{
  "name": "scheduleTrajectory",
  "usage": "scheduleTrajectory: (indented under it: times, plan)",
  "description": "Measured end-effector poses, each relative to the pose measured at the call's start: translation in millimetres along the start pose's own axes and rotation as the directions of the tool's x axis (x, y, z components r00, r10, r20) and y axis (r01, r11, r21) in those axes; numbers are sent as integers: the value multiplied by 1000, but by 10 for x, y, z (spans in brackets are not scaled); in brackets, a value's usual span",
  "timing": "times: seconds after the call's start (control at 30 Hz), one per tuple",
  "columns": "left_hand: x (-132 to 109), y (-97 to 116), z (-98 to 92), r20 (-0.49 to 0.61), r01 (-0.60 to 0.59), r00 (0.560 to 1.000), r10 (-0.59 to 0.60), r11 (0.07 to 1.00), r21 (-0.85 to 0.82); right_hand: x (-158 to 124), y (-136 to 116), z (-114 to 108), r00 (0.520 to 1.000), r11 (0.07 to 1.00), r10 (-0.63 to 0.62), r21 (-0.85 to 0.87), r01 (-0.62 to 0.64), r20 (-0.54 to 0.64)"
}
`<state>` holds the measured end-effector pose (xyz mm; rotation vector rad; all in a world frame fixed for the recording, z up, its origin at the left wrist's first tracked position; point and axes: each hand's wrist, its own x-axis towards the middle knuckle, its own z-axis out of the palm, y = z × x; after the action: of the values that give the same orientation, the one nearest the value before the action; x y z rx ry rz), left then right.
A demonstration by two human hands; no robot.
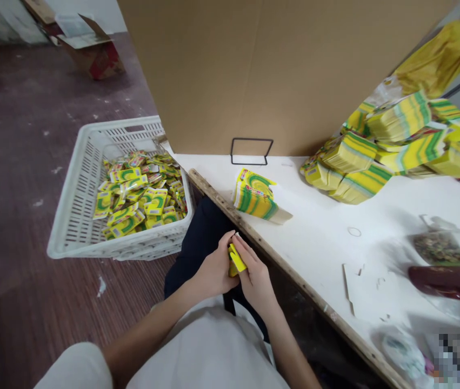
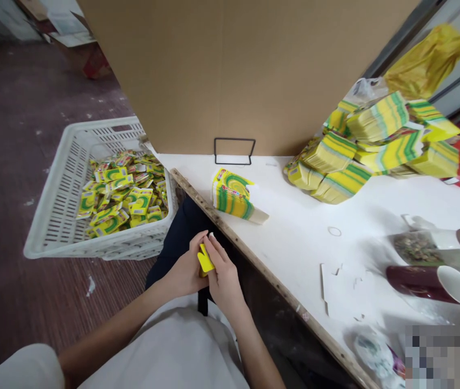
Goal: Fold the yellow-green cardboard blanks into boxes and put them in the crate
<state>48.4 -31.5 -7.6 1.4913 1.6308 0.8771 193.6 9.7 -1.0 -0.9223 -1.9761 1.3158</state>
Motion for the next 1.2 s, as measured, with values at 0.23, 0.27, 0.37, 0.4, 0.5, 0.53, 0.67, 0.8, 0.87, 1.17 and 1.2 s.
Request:
scheduleTrajectory:
  times: [0.23, 0.27, 0.37, 0.4, 0.5, 0.53, 0.67, 0.8, 0.87, 1.17, 1.2]
  plan:
    - [-4, -28, -155, -15, -34, 999, 38, 983, 183, -14, 136, -60, 997, 992, -47, -117, 39, -68]
    - [-7, -29, -200, 11, -21, 1000, 19, 985, 174, -10, 134, -83, 1000, 990, -28, -135, 27, -2]
    - [-6, -32, -318, 102, 9, 995, -25, 989, 150, 26, 83, -200, 985, 987, 34, -161, -7, 168]
    - [-2, -29, -346, 131, 17, 991, -37, 988, 152, 45, 59, -251, 976, 988, 37, -155, -3, 213]
    - [23, -9, -392, 203, -36, 979, 1, 985, 171, 100, -2, -375, 951, 993, 5, -111, 31, 309]
    - [34, -1, -394, 205, -70, 978, 31, 981, 183, 111, -11, -386, 952, 994, -3, -99, 35, 307]
    - [78, 8, -364, 136, -154, 983, 121, 951, 268, 91, 36, -251, 995, 999, 3, -37, 1, 104]
    - [102, -14, -301, 73, -189, 982, 175, 943, 275, 51, 137, -54, 997, 980, 75, 188, -72, -10]
    - [97, -26, -262, 43, -179, 984, 174, 945, 275, 60, 159, 5, 989, 972, 142, 198, -129, -50]
    - [56, -171, -385, -568, -174, 819, -79, 909, -378, 475, -10, -173, 966, 994, -93, -85, 74, -243]
    - [76, -202, -420, -623, -222, 754, -209, 811, -541, 588, -19, -270, 934, 982, -129, -174, 74, -334]
